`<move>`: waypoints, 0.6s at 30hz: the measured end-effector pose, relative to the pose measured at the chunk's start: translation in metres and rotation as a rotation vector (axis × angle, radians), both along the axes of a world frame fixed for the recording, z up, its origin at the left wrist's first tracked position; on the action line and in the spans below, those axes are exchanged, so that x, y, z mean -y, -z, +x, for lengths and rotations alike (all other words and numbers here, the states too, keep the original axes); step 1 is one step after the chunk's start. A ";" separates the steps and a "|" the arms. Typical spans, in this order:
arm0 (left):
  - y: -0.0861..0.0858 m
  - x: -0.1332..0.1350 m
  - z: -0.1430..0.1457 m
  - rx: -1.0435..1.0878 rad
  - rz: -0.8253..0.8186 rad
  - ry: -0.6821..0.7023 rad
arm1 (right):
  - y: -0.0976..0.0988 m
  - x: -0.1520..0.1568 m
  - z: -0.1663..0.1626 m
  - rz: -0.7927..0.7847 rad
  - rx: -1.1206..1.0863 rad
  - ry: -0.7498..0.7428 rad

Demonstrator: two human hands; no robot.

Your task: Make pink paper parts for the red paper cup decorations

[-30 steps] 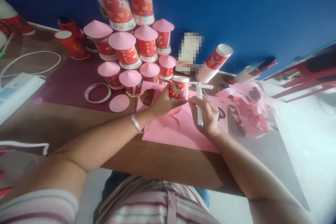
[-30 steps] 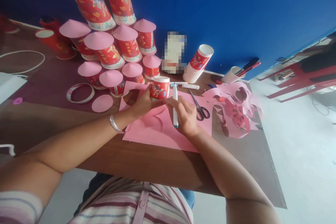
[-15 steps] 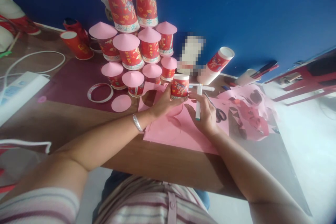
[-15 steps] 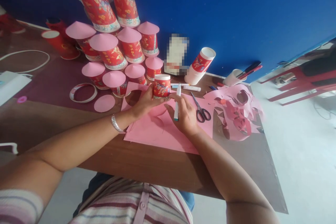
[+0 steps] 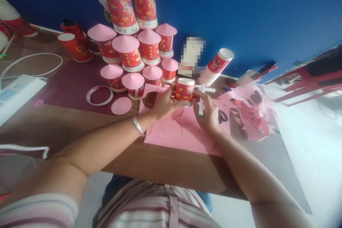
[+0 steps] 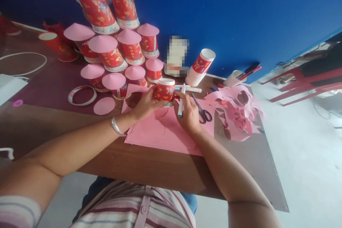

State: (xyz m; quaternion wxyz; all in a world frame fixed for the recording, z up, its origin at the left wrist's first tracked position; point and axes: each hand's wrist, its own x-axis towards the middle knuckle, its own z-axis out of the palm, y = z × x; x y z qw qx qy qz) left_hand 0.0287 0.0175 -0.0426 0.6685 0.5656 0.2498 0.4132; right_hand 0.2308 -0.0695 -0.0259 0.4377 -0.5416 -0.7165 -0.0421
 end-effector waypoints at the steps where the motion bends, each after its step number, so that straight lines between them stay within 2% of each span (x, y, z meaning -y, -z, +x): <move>1: -0.001 0.001 0.000 -0.008 0.002 -0.018 | 0.001 0.000 -0.001 0.009 -0.005 -0.016; 4: -0.004 0.003 0.002 0.000 0.021 -0.030 | 0.004 0.002 -0.005 0.013 -0.019 -0.046; 8: -0.003 0.006 0.005 0.066 0.009 -0.035 | 0.010 0.004 -0.006 -0.068 -0.035 -0.044; 13: -0.003 0.009 0.001 0.072 -0.041 0.101 | 0.014 0.003 -0.004 -0.099 -0.064 -0.026; 18: -0.005 0.011 -0.005 0.047 -0.015 0.270 | 0.017 0.001 -0.001 -0.103 -0.063 0.037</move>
